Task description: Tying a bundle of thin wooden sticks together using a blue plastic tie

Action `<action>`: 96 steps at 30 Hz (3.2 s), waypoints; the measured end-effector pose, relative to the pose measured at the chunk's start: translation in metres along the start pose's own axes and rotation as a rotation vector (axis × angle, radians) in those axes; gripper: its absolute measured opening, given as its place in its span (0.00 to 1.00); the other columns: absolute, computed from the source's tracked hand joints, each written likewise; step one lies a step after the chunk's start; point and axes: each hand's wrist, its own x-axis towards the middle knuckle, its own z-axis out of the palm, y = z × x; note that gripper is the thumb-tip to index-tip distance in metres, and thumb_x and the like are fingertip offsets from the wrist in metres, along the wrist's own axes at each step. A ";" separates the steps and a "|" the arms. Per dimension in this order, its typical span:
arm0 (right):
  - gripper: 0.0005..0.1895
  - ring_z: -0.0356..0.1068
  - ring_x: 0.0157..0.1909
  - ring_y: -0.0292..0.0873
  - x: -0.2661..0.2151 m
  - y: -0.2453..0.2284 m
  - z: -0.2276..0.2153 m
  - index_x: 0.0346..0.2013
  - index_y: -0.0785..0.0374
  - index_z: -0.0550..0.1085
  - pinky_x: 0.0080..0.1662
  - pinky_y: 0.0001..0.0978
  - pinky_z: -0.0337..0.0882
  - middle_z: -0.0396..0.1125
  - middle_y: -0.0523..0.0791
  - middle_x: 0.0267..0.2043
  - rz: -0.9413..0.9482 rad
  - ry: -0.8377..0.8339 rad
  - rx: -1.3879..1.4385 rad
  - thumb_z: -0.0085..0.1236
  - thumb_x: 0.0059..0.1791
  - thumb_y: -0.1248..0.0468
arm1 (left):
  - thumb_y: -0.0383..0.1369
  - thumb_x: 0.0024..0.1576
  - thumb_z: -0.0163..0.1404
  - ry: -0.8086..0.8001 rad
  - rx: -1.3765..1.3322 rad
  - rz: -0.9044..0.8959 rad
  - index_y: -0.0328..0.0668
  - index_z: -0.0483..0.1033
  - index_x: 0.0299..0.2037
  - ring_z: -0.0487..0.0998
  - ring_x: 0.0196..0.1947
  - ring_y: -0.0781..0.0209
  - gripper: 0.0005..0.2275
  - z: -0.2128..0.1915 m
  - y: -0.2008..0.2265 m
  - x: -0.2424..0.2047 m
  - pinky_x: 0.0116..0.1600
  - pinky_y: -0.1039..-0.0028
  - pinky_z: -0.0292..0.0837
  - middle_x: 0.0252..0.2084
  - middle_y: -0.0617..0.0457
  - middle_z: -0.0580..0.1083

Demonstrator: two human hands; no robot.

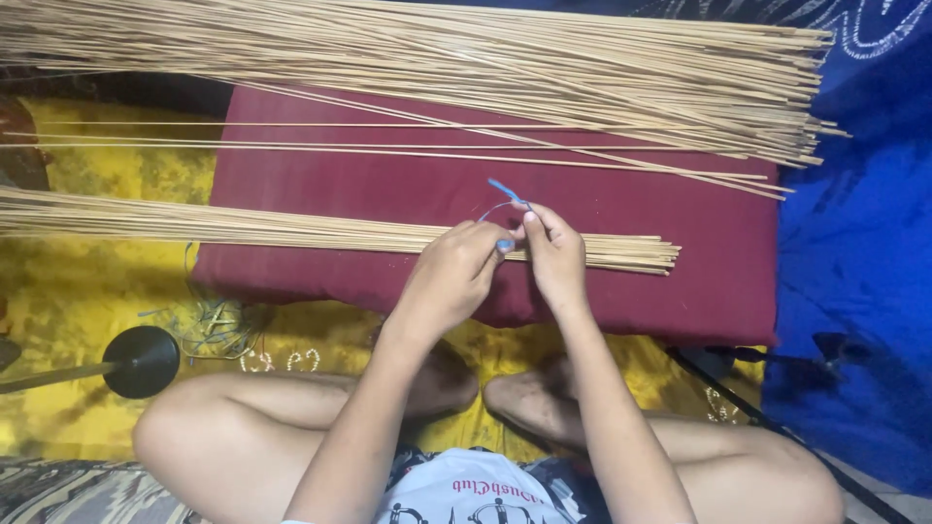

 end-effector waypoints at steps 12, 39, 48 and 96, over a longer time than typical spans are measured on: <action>0.06 0.74 0.32 0.30 0.006 0.021 0.009 0.40 0.54 0.82 0.37 0.22 0.75 0.78 0.41 0.30 0.070 -0.054 0.090 0.62 0.50 0.66 | 0.26 0.53 0.54 0.352 0.696 0.459 0.46 0.75 0.29 0.69 0.36 0.53 0.03 -0.006 -0.022 0.027 0.42 0.63 0.63 0.28 0.55 0.66; 0.01 0.75 0.40 0.49 -0.002 0.033 -0.007 0.35 0.53 0.83 0.48 0.40 0.70 0.77 0.44 0.31 -0.291 -0.079 -0.101 0.65 0.50 0.63 | 0.34 0.65 0.45 -0.169 0.206 -0.033 0.42 0.72 0.44 0.79 0.47 0.38 0.07 0.032 -0.050 0.026 0.51 0.49 0.72 0.39 0.40 0.76; 0.02 0.74 0.49 0.43 -0.002 0.041 -0.008 0.38 0.63 0.79 0.55 0.42 0.70 0.76 0.47 0.39 -0.238 -0.111 0.087 0.63 0.51 0.69 | 0.31 0.55 0.57 -0.102 0.513 0.132 0.48 0.77 0.37 0.80 0.36 0.52 0.03 0.024 -0.044 0.042 0.44 0.63 0.74 0.29 0.54 0.76; 0.07 0.75 0.48 0.43 -0.001 0.023 -0.011 0.41 0.53 0.85 0.51 0.37 0.74 0.74 0.45 0.35 -0.250 0.003 -0.070 0.70 0.48 0.63 | 0.41 0.58 0.55 0.122 -0.014 -0.399 0.56 0.84 0.40 0.82 0.46 0.43 0.07 0.077 -0.057 0.008 0.50 0.54 0.78 0.37 0.49 0.82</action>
